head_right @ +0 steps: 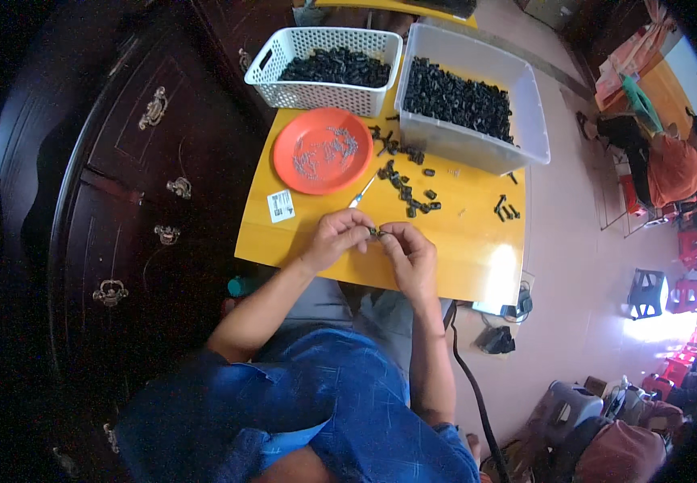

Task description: The person assembles small components by picking up springs from a plate and inserting them into plastic parts by hand.

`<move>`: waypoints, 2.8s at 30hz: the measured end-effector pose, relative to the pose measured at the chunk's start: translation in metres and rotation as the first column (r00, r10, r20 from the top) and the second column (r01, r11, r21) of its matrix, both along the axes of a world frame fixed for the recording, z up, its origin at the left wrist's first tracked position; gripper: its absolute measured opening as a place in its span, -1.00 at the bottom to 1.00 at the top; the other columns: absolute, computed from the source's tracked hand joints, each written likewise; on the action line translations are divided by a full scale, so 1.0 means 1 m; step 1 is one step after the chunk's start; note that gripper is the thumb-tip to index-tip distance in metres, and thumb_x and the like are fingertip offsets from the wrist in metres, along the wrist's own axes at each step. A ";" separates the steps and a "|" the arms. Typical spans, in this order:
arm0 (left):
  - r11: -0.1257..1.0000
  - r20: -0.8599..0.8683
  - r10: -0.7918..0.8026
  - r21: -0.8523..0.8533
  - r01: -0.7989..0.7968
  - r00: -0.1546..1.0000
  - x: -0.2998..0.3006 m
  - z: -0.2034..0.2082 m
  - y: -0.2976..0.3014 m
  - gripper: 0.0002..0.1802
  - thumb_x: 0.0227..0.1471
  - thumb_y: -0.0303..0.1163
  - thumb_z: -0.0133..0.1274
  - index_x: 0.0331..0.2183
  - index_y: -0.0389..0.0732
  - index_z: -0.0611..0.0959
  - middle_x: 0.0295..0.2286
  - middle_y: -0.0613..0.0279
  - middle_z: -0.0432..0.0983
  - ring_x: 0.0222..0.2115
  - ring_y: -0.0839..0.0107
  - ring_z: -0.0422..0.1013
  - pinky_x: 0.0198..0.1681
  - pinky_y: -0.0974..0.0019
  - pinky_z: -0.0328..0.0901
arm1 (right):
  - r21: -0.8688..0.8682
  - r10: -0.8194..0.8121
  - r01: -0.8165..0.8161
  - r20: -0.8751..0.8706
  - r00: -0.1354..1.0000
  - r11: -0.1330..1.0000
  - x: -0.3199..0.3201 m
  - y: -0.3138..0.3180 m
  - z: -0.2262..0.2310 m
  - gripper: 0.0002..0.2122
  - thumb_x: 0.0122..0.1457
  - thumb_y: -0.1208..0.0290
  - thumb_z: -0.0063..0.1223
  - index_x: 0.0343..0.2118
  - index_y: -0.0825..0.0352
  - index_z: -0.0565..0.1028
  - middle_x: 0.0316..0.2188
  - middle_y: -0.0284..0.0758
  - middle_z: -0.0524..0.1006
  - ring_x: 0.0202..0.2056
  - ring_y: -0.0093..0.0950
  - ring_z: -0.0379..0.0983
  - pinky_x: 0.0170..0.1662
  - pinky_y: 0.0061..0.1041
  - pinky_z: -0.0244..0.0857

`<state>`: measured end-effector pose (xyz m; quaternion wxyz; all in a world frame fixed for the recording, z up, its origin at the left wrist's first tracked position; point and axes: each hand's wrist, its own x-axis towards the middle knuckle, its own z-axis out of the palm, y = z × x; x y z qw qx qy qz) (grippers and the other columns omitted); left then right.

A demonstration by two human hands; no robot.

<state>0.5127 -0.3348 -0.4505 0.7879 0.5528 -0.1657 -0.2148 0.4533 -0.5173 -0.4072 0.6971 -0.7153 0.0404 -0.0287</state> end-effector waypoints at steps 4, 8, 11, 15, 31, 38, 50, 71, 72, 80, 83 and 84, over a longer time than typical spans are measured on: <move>1.000 0.011 -0.020 -0.020 0.021 1.000 0.003 0.005 0.001 -0.84 0.21 -0.48 0.04 -0.17 -0.30 0.60 -0.37 0.27 0.58 -0.45 0.61 0.46 -0.33 0.51 0.39 | 0.050 -0.010 0.010 -0.007 1.000 0.999 0.000 0.003 0.004 -0.88 0.25 0.56 0.11 -0.19 0.45 0.54 -0.35 -0.40 0.60 -0.33 -0.69 0.46 -0.21 -0.68 0.35; 1.000 0.003 -0.025 0.000 0.025 1.000 0.003 0.011 0.001 -0.84 0.20 -0.48 0.05 -0.17 -0.30 0.60 -0.37 0.26 0.59 -0.46 0.61 0.46 -0.34 0.52 0.39 | 0.058 -0.007 0.008 -0.024 1.000 0.998 -0.001 0.003 0.008 -0.91 0.24 0.57 0.12 -0.23 0.44 0.53 -0.35 -0.41 0.60 -0.32 -0.69 0.48 -0.20 -0.68 0.36; 1.000 -0.008 -0.014 -0.022 0.014 1.000 0.003 0.011 0.000 -0.85 0.21 -0.49 0.04 -0.18 -0.30 0.61 -0.38 0.29 0.60 -0.49 0.64 0.46 -0.38 0.54 0.38 | 0.084 -0.009 0.009 -0.010 1.000 0.996 -0.001 0.004 0.007 -0.92 0.22 0.57 0.15 -0.25 0.43 0.53 -0.38 -0.42 0.60 -0.33 -0.70 0.49 -0.21 -0.68 0.37; 1.000 -0.010 -0.023 -0.016 0.023 1.000 0.004 0.009 0.001 -0.85 0.20 -0.48 0.05 -0.19 -0.30 0.61 -0.38 0.27 0.59 -0.48 0.62 0.46 -0.35 0.53 0.39 | 0.058 -0.013 0.013 -0.006 1.000 0.998 0.000 0.002 0.003 -0.91 0.20 0.56 0.17 -0.27 0.42 0.53 -0.41 -0.44 0.59 -0.36 -0.72 0.46 -0.24 -0.68 0.35; 0.997 -0.006 -0.058 0.056 0.059 0.998 0.000 0.012 0.000 -0.86 0.18 -0.53 0.06 -0.20 -0.32 0.62 -0.43 0.29 0.58 -0.47 0.63 0.46 -0.35 0.54 0.38 | -0.167 0.108 -0.110 -0.023 0.994 0.980 0.012 -0.013 0.012 -0.95 0.15 0.56 0.21 -0.38 0.42 0.57 -0.52 -0.42 0.58 -0.44 -0.69 0.47 -0.31 -0.63 0.37; 0.989 0.086 -0.013 0.148 0.001 0.996 -0.005 0.009 -0.005 -0.87 0.17 -0.57 0.05 -0.21 -0.32 0.62 -0.46 0.33 0.56 -0.48 0.64 0.46 -0.36 0.53 0.39 | -0.171 0.091 -0.104 -0.083 0.992 0.980 0.013 -0.013 0.001 -0.96 0.14 0.59 0.21 -0.40 0.41 0.56 -0.51 -0.42 0.59 -0.44 -0.69 0.48 -0.33 -0.65 0.36; 0.959 0.274 -0.025 0.277 -0.054 0.961 -0.008 0.014 -0.010 -0.82 0.16 -0.55 0.06 -0.17 -0.32 0.65 -0.47 0.34 0.57 -0.51 0.64 0.43 -0.40 0.52 0.37 | 0.218 0.182 -0.147 -0.151 0.972 0.965 0.004 -0.012 -0.020 -0.91 0.24 0.52 0.14 -0.26 0.44 0.54 -0.38 -0.37 0.61 -0.34 -0.65 0.51 -0.21 -0.64 0.38; 0.784 0.833 -0.094 0.399 -0.475 0.545 0.000 0.059 -0.027 -0.67 -0.10 -0.44 0.31 -0.22 -0.27 0.62 -0.37 0.14 0.57 -0.45 0.26 0.54 -0.35 0.29 0.44 | 0.660 -0.020 0.101 -0.130 0.991 0.744 0.001 -0.019 -0.015 -0.71 0.39 0.19 -0.10 -0.21 0.33 0.53 -0.30 -0.30 0.61 -0.33 -0.58 0.51 -0.20 -0.59 0.38; 0.783 0.830 -0.101 0.406 -0.471 0.548 0.001 0.061 -0.026 -0.67 -0.10 -0.44 0.31 -0.22 -0.27 0.62 -0.37 0.14 0.57 -0.45 0.26 0.54 -0.35 0.29 0.44 | 0.647 -0.037 0.145 -0.177 0.983 0.749 0.001 -0.022 -0.015 -0.71 0.39 0.19 -0.10 -0.21 0.33 0.53 -0.30 -0.30 0.61 -0.33 -0.58 0.51 -0.20 -0.59 0.38; 0.740 0.744 -0.188 0.536 -0.406 0.641 0.003 0.069 -0.018 -0.72 -0.07 -0.36 0.27 -0.27 -0.22 0.62 -0.41 0.13 0.57 -0.42 0.13 0.53 -0.37 0.20 0.41 | 0.538 -0.223 0.244 -0.106 0.969 0.807 0.000 -0.039 -0.018 -0.77 0.39 0.26 -0.07 -0.23 0.32 0.51 -0.31 -0.32 0.60 -0.37 -0.60 0.47 -0.25 -0.63 0.34; 0.712 0.726 -0.187 0.565 -0.418 0.661 0.016 0.068 -0.008 -0.68 -0.05 -0.35 0.25 -0.21 -0.24 0.62 -0.45 0.10 0.57 -0.45 0.14 0.54 -0.39 0.20 0.41 | 0.484 -0.219 0.239 -0.098 0.971 0.842 -0.001 -0.037 -0.022 -0.78 0.39 0.27 -0.08 -0.25 0.32 0.51 -0.33 -0.35 0.59 -0.38 -0.63 0.45 -0.28 -0.65 0.31; 0.712 0.728 -0.188 0.563 -0.420 0.659 0.025 0.068 -0.005 -0.68 -0.05 -0.35 0.25 -0.21 -0.24 0.62 -0.45 0.10 0.57 -0.45 0.14 0.54 -0.39 0.20 0.41 | 0.447 -0.206 0.218 -0.076 0.976 0.868 -0.001 -0.037 -0.023 -0.79 0.38 0.28 -0.07 -0.25 0.32 0.51 -0.34 -0.34 0.59 -0.38 -0.64 0.43 -0.28 -0.65 0.29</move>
